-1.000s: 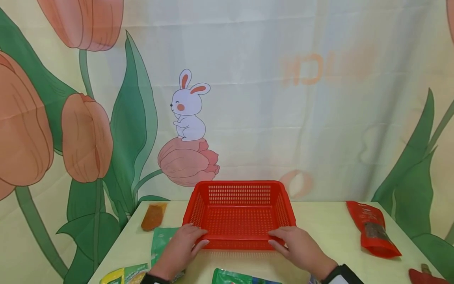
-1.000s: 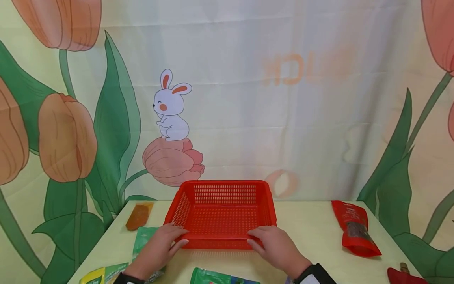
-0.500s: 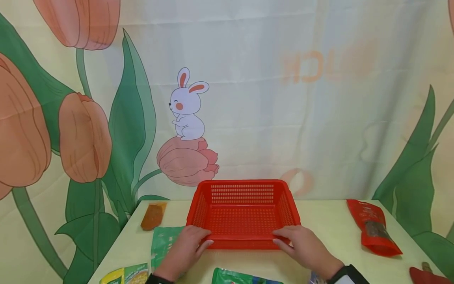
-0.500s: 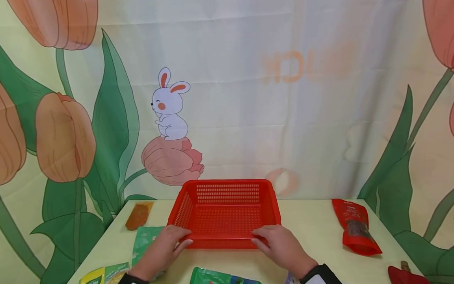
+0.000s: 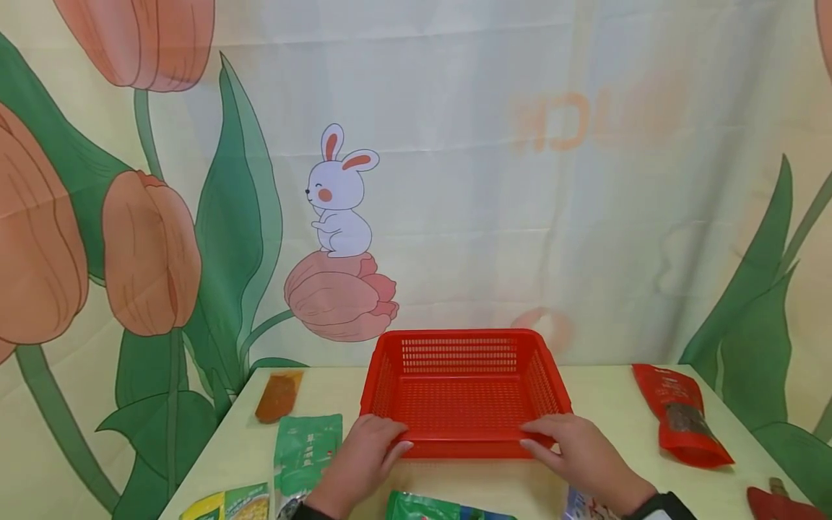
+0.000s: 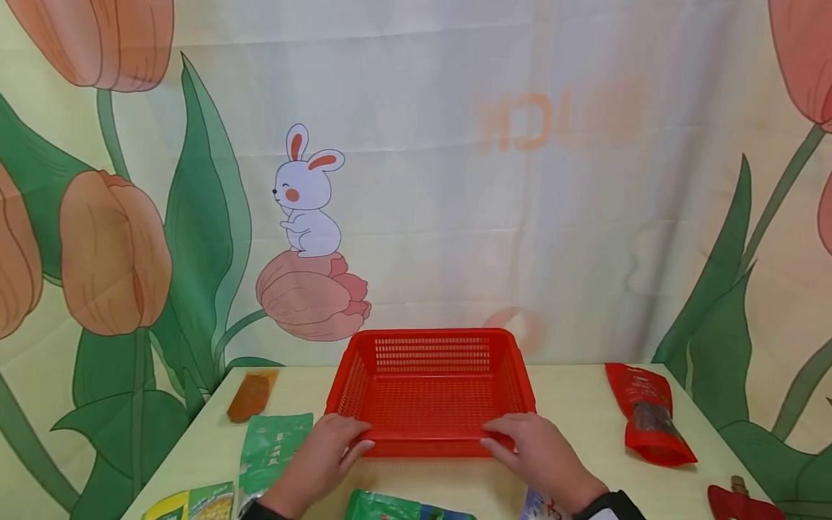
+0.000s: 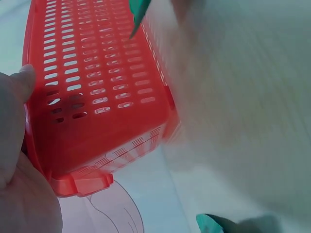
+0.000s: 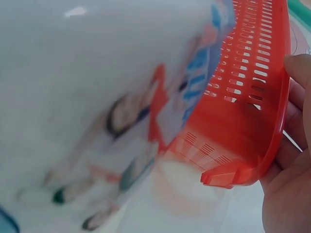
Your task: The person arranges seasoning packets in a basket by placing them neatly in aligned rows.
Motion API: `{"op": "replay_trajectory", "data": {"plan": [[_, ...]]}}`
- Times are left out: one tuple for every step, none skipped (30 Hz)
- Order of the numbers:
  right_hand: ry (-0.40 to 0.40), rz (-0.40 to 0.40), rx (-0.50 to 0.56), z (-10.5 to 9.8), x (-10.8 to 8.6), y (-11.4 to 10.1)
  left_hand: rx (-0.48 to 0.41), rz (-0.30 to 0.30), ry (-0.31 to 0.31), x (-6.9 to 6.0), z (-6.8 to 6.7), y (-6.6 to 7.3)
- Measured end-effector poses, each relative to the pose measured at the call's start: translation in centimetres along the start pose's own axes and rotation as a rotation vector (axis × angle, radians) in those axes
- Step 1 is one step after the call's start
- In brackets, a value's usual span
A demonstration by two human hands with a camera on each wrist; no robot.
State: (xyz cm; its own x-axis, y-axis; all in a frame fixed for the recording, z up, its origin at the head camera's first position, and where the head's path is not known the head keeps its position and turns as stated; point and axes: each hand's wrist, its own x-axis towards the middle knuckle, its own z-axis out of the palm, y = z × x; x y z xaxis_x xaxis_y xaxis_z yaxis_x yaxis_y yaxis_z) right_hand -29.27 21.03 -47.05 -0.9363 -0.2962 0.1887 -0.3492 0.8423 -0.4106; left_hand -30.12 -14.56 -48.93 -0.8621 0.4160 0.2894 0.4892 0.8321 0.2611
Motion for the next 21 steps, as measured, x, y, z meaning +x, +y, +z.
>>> {"op": "replay_trajectory", "data": {"plan": [[0.001,0.009,0.003,-0.1,-0.1,0.2,0.008,0.006,0.003,0.1,0.1,0.2],[0.004,0.016,0.005,-0.2,-0.2,0.4,0.015,0.012,0.006,0.3,0.3,0.4],[0.007,0.019,0.005,-0.2,-0.3,0.6,0.022,0.020,0.013,0.4,0.4,0.6],[0.010,0.022,0.001,-0.3,-0.4,0.9,0.021,0.023,0.012,0.5,0.5,0.7],[0.014,0.026,0.000,-0.4,-0.5,1.0,0.015,0.017,0.007,0.6,0.6,0.9],[0.019,0.025,-0.002,-0.5,-0.6,1.2,0.011,0.016,0.005,0.7,0.7,1.1],[0.024,0.026,-0.001,-0.6,-0.6,1.3,0.010,0.013,0.004,0.8,0.8,1.2],[0.030,0.027,-0.003,-0.7,-0.8,1.4,0.006,0.008,0.000,0.9,0.9,1.4],[0.035,0.029,-0.003,-0.8,-0.9,1.5,0.001,0.001,-0.005,1.0,1.0,1.6],[0.037,0.031,-0.003,-0.8,-0.9,1.6,0.001,-0.005,-0.010,1.0,1.1,1.7],[0.041,0.030,-0.002,-0.8,-1.0,1.7,0.007,-0.004,-0.007,1.1,1.2,1.8],[0.043,0.030,-0.002,-0.8,-1.0,1.9,0.016,0.006,0.002,1.1,1.3,1.9],[0.044,0.036,-0.002,-0.8,-1.1,2.1,0.021,0.013,0.006,1.1,1.4,2.0],[0.045,0.039,-0.005,-0.8,-1.1,2.3,0.027,0.022,0.012,1.2,1.5,2.0],[0.043,0.044,-0.002,-0.8,-1.2,2.4,0.032,0.033,0.019,1.2,1.5,2.2],[0.042,0.048,0.001,-0.9,-1.2,2.5,0.036,0.041,0.023,1.3,1.6,2.2],[0.042,0.049,0.004,-1.0,-1.3,2.6,0.036,0.047,0.026,1.3,1.7,2.3],[0.041,0.051,0.006,-1.0,-1.3,2.7,0.030,0.050,0.026,1.4,1.7,2.5],[0.041,0.054,0.005,-1.1,-1.4,2.8,0.025,0.048,0.022,1.4,1.7,2.5],[0.043,0.055,0.004,-1.1,-1.4,2.9,0.018,0.043,0.018,1.5,1.8,2.6],[0.045,0.058,0.005,-1.2,-1.5,3.0,0.009,0.039,0.014,1.5,1.8,2.7]]}}
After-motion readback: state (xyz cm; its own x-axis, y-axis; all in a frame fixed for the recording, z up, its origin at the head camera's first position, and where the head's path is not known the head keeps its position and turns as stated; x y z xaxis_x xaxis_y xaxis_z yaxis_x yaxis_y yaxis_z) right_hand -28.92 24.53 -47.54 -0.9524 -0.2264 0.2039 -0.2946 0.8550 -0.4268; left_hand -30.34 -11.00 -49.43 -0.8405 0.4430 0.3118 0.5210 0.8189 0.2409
